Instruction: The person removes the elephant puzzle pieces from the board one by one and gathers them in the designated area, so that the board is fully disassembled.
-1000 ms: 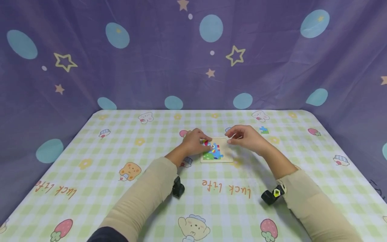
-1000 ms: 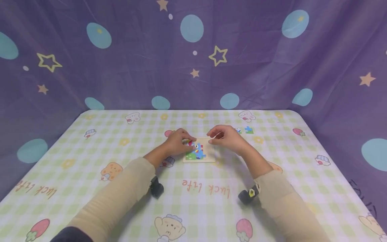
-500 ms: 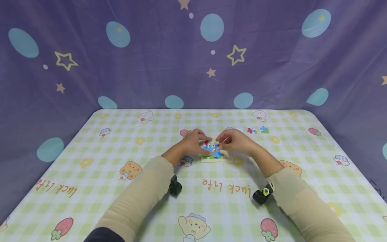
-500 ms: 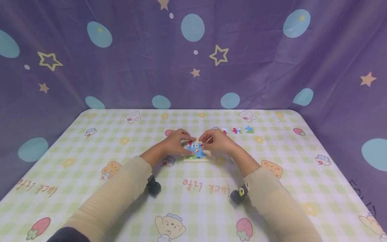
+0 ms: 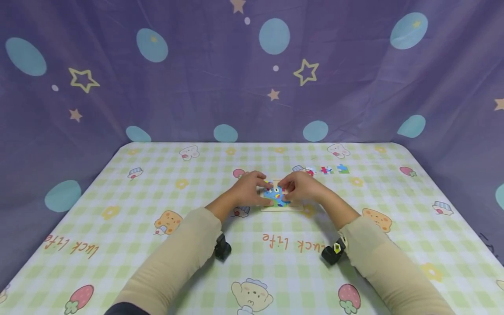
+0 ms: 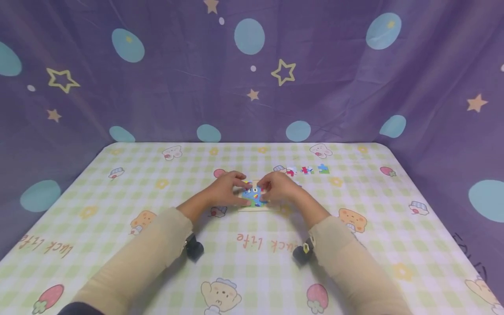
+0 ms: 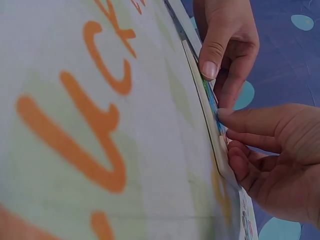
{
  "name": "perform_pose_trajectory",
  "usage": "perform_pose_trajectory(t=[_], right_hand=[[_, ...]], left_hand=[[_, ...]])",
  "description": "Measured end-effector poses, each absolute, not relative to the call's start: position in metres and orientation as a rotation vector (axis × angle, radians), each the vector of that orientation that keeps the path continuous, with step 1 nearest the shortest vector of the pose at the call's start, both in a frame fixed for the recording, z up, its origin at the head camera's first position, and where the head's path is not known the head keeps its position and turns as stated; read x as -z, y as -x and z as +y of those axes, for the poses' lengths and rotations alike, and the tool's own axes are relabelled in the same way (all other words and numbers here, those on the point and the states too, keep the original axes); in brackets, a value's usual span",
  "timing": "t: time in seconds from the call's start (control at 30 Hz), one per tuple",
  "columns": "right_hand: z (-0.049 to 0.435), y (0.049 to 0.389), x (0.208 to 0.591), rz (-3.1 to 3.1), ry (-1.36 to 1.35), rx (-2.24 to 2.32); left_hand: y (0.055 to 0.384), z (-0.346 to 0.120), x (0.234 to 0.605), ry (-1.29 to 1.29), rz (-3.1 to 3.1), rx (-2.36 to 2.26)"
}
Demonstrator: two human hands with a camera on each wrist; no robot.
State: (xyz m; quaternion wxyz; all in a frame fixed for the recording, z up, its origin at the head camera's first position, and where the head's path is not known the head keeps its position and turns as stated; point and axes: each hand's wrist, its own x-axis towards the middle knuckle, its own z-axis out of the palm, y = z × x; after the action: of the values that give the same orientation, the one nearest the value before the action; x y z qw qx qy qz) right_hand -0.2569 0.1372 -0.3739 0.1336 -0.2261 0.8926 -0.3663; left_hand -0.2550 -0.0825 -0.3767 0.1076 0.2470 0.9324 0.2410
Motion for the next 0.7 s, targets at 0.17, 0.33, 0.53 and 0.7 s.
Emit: perform_pose_trajectory(t=[0.17,0.33,0.53,0.7], right_hand=[[0.1357,0.2579,0.3737,2.584,0.679,1.029],[0.1355,0.2588,0.3737,2.581,0.716,1.028],[0.1354,0.2591,0.3768,2.576,0.723,1.063],[0.1350,0.2571,0.3786,2.560,0.694,1.110]], left_hand=[[0.2528,-0.0827,0.3766,-0.743,2.752,-0.706],[0.2530,-0.0819,0.3748,-0.745,2.746,-0.708],[0.2540,-0.0812,0.3753,-0.721,2.747,-0.703],[0.2530,-0.0809,0.3747,-0.722,2.743,-0.689]])
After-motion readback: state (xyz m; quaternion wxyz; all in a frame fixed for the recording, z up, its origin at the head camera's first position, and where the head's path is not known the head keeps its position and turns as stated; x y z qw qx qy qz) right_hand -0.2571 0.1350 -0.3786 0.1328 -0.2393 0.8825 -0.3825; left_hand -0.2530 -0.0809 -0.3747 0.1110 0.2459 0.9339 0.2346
